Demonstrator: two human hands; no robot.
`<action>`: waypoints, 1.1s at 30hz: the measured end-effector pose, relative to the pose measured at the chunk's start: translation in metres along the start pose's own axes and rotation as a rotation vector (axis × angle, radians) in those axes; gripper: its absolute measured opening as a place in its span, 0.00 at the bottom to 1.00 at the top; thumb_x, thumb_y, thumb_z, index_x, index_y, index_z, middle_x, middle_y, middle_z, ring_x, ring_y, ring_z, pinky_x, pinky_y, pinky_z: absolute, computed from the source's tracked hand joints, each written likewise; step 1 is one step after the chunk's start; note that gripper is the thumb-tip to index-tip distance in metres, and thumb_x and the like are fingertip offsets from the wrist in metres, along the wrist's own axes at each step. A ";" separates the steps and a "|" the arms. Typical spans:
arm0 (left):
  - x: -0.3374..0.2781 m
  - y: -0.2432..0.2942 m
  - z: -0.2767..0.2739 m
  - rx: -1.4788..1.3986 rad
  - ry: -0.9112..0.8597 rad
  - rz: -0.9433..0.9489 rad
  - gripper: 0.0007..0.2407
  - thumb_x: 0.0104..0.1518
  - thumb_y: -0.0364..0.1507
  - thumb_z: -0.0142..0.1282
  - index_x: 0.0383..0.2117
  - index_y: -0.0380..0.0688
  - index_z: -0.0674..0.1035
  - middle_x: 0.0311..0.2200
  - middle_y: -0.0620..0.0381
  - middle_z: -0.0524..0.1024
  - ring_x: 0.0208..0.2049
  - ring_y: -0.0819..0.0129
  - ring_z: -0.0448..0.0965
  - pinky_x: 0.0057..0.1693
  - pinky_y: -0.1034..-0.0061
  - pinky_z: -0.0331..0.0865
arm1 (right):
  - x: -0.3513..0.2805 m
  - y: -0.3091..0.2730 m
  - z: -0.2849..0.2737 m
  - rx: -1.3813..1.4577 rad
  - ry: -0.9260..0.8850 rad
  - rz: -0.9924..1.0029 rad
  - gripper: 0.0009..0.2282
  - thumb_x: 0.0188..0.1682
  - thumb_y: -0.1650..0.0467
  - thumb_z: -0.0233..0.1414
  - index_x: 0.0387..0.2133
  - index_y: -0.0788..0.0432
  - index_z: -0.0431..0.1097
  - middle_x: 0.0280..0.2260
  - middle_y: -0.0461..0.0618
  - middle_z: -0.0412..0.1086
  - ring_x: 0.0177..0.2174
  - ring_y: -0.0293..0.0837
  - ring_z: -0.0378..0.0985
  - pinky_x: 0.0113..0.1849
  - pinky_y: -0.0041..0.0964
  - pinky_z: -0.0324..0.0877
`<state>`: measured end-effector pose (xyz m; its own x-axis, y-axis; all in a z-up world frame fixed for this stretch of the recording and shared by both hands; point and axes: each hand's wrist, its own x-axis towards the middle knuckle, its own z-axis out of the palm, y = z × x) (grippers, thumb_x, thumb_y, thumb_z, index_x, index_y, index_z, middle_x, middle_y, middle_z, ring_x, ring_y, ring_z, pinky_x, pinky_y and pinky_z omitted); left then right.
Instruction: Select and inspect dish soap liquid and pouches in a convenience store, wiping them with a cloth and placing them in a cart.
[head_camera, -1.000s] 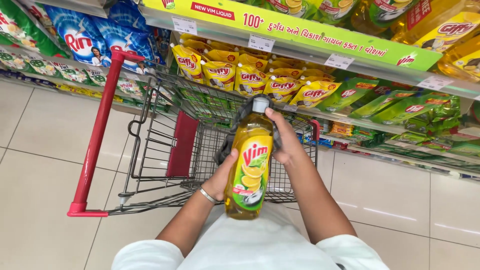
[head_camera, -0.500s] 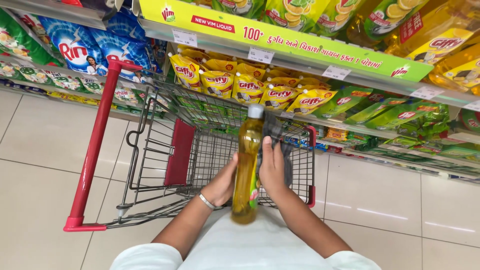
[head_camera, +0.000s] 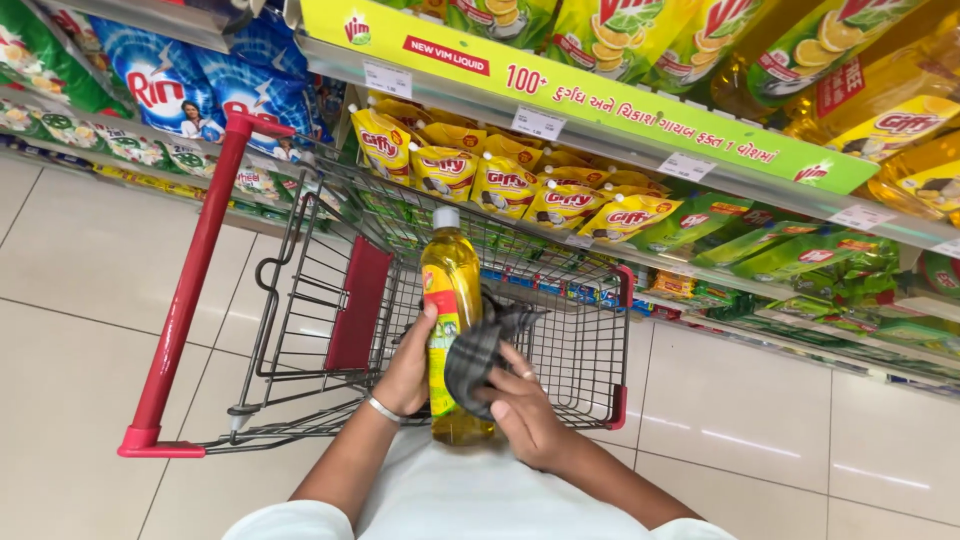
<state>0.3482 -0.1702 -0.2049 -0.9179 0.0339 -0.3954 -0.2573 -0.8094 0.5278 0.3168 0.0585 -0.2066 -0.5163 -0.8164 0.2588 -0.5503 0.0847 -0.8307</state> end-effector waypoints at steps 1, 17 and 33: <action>-0.003 0.004 0.002 0.000 0.001 0.007 0.28 0.63 0.49 0.44 0.61 0.40 0.70 0.53 0.49 0.76 0.52 0.62 0.79 0.58 0.64 0.72 | 0.013 -0.008 -0.009 0.000 -0.003 -0.006 0.17 0.57 0.70 0.39 0.51 0.68 0.70 0.58 0.62 0.65 0.66 0.62 0.61 0.71 0.58 0.37; -0.034 -0.002 0.011 -0.379 -0.288 -0.056 0.30 0.66 0.55 0.33 0.64 0.48 0.69 0.55 0.50 0.76 0.51 0.56 0.80 0.58 0.56 0.72 | 0.062 -0.030 -0.015 0.162 0.150 0.130 0.21 0.60 0.70 0.40 0.64 0.69 0.57 0.70 0.65 0.46 0.70 0.65 0.42 0.67 0.51 0.35; -0.023 -0.003 0.039 0.105 -0.178 0.114 0.28 0.61 0.47 0.47 0.67 0.55 0.58 0.56 0.59 0.72 0.55 0.69 0.75 0.60 0.66 0.71 | 0.093 -0.005 -0.032 -0.278 0.290 -0.170 0.10 0.55 0.67 0.50 0.44 0.61 0.71 0.54 0.57 0.67 0.59 0.53 0.65 0.65 0.51 0.54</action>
<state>0.3578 -0.1455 -0.1681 -0.9792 0.0563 -0.1949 -0.1705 -0.7490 0.6403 0.2507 0.0005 -0.1628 -0.5442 -0.6414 0.5407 -0.7786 0.1461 -0.6103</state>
